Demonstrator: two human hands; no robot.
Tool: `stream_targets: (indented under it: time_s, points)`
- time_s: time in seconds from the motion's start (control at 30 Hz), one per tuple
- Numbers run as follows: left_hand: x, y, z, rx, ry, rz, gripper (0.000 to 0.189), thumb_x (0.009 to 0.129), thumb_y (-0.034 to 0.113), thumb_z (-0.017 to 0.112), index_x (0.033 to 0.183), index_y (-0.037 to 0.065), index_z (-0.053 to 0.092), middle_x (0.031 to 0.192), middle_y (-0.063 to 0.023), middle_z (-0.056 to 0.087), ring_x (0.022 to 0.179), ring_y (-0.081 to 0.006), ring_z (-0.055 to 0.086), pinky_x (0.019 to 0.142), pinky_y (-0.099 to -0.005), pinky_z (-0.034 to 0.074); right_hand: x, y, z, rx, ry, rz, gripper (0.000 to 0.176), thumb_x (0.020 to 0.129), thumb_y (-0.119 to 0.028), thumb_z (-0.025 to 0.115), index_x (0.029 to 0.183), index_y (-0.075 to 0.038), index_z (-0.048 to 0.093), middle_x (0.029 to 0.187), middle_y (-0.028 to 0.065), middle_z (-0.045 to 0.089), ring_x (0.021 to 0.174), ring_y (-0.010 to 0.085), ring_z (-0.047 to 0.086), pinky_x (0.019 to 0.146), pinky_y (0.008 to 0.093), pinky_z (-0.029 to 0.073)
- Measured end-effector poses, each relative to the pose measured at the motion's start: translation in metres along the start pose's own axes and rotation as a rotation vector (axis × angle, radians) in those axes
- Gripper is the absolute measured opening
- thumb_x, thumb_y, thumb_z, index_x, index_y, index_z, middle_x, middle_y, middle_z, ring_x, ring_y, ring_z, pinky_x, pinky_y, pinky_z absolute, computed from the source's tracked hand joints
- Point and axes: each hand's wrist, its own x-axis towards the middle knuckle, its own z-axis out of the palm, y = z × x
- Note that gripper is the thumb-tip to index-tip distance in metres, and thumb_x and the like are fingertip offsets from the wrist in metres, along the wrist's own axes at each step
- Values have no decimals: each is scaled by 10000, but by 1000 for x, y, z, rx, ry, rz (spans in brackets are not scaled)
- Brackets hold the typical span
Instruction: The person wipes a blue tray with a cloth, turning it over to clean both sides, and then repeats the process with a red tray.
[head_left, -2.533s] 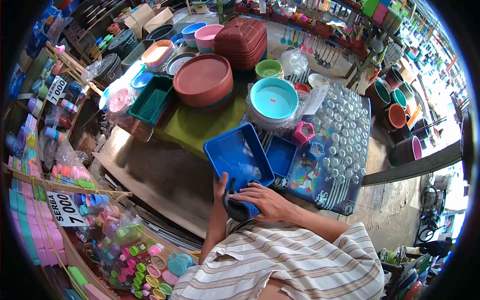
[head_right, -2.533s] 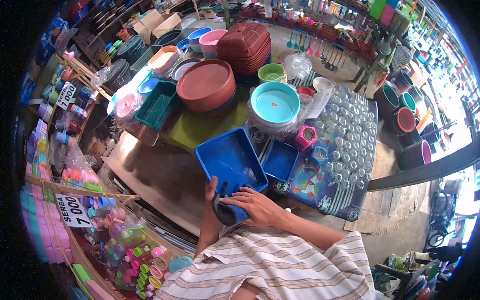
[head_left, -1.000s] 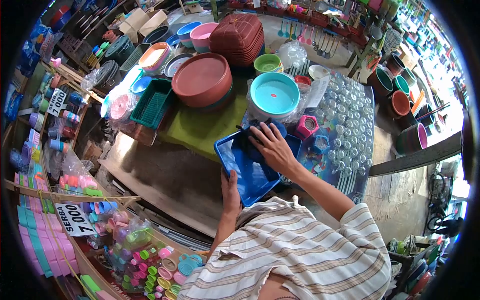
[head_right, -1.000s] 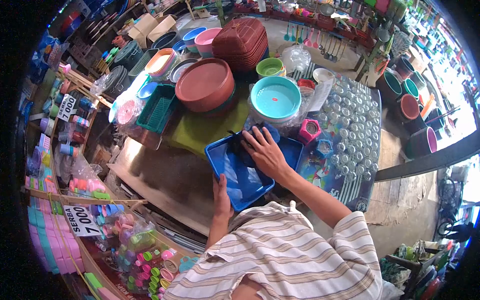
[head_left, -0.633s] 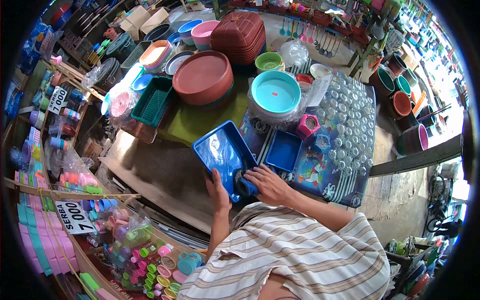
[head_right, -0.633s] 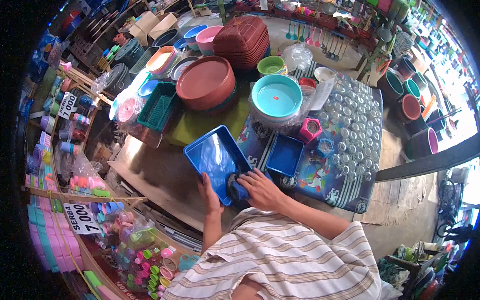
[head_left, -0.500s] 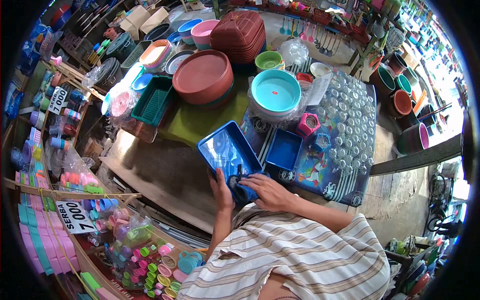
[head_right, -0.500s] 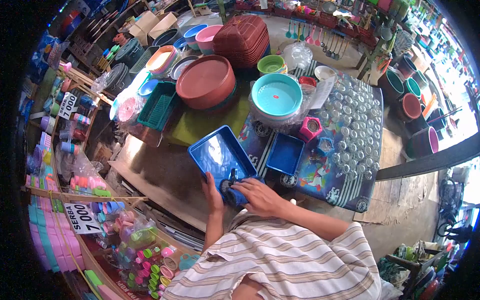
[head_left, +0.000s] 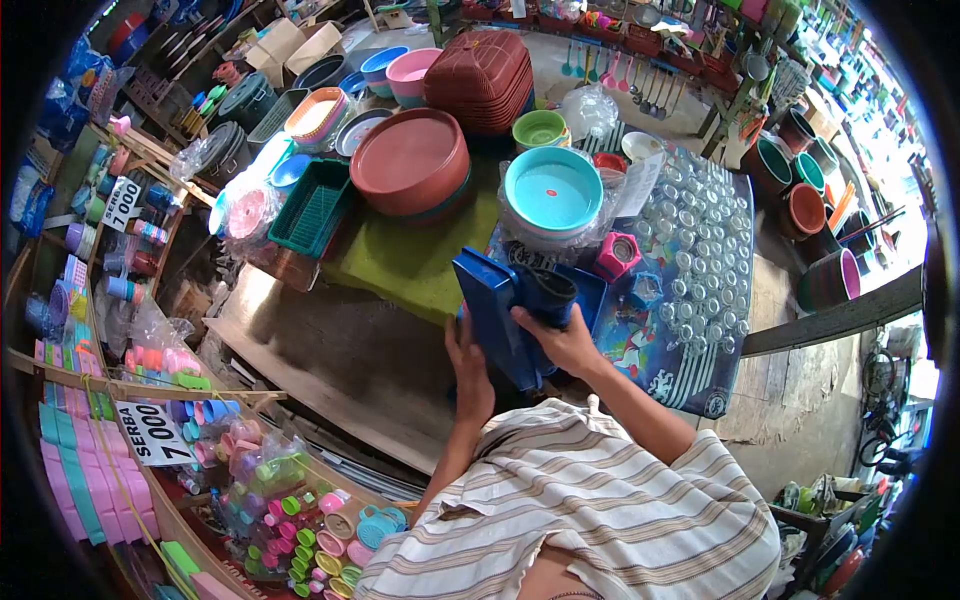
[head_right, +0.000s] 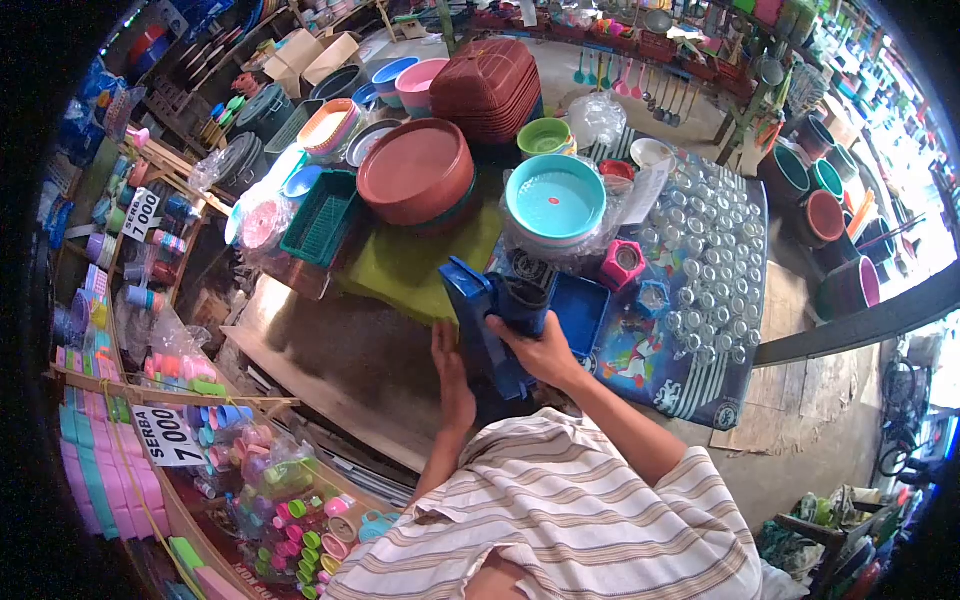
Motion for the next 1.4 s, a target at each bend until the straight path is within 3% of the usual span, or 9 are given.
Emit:
stream_targets:
  time_s: [0.07,0.13,0.2,0.33,0.47,0.63,0.9,1.2,1.4]
  points:
    - [4,-3,-10,-54,55,-76,706,1180,521,294,1737,97,202,1798,-182,143,1669,-310,118,1325,-443,180,-1,-8,-7,47,52,-19,372,1006,-281,815,1283,-44,735,1168,28,765,1030,118,660,937,337,548]
    - [7,-1,-23,-542,159,-449,755,1161,573,343,1737,106,202,1775,-173,215,1657,-300,174,1313,-431,224,-2,-13,-10,141,77,10,378,1002,-293,820,1287,-58,737,1178,30,769,1057,132,679,967,338,549]
    - [14,-16,-30,-708,102,-345,811,1134,636,368,1707,71,267,1702,-151,371,1614,-301,285,1315,-423,207,-1,-15,-15,359,35,161,369,1004,-286,818,1287,-62,739,1198,32,766,1063,140,687,978,346,551]
    - [6,-44,-38,-716,148,-480,719,1129,624,385,1586,74,463,1518,-132,571,1425,-285,539,1205,-435,415,9,13,-17,297,53,87,350,1022,-263,796,1289,-45,730,1202,17,764,1039,155,697,983,368,559]
    - [9,-31,-33,-719,300,-463,594,1139,522,427,1514,77,543,1416,-128,641,1251,-285,671,1080,-447,552,8,11,-3,-215,110,-212,542,974,-114,774,1488,-76,603,1496,136,620,1328,256,618,1142,414,480]
    - [19,-28,-47,-964,358,-504,581,1145,481,391,1499,54,567,1414,-134,658,1208,-305,695,1036,-453,576,-22,-6,8,-723,-205,-580,1130,630,-6,811,1673,-194,421,1786,210,213,1618,473,259,1321,531,269]
    - [10,-41,-52,-1080,326,-465,603,1131,485,393,1518,48,543,1427,-152,657,1243,-320,691,1072,-469,569,-44,1,2,-907,-295,-655,1186,588,-5,847,1672,-234,422,1790,196,206,1624,487,231,1323,549,271]
    - [-21,-57,-9,-346,346,-380,673,1183,508,312,1580,-9,478,1452,-196,612,1340,-317,615,1170,-424,466,2,-66,-15,-908,-70,-667,1206,565,-17,822,1679,-216,407,1780,169,252,1632,481,209,1317,574,261]
    - [-24,5,-8,-370,288,-397,666,1180,475,365,1622,-19,424,1653,-205,414,1509,-290,449,1259,-424,341,-8,-61,25,-1207,-63,-746,1184,579,-148,852,1676,-239,416,1745,98,371,1620,408,295,1326,604,184]
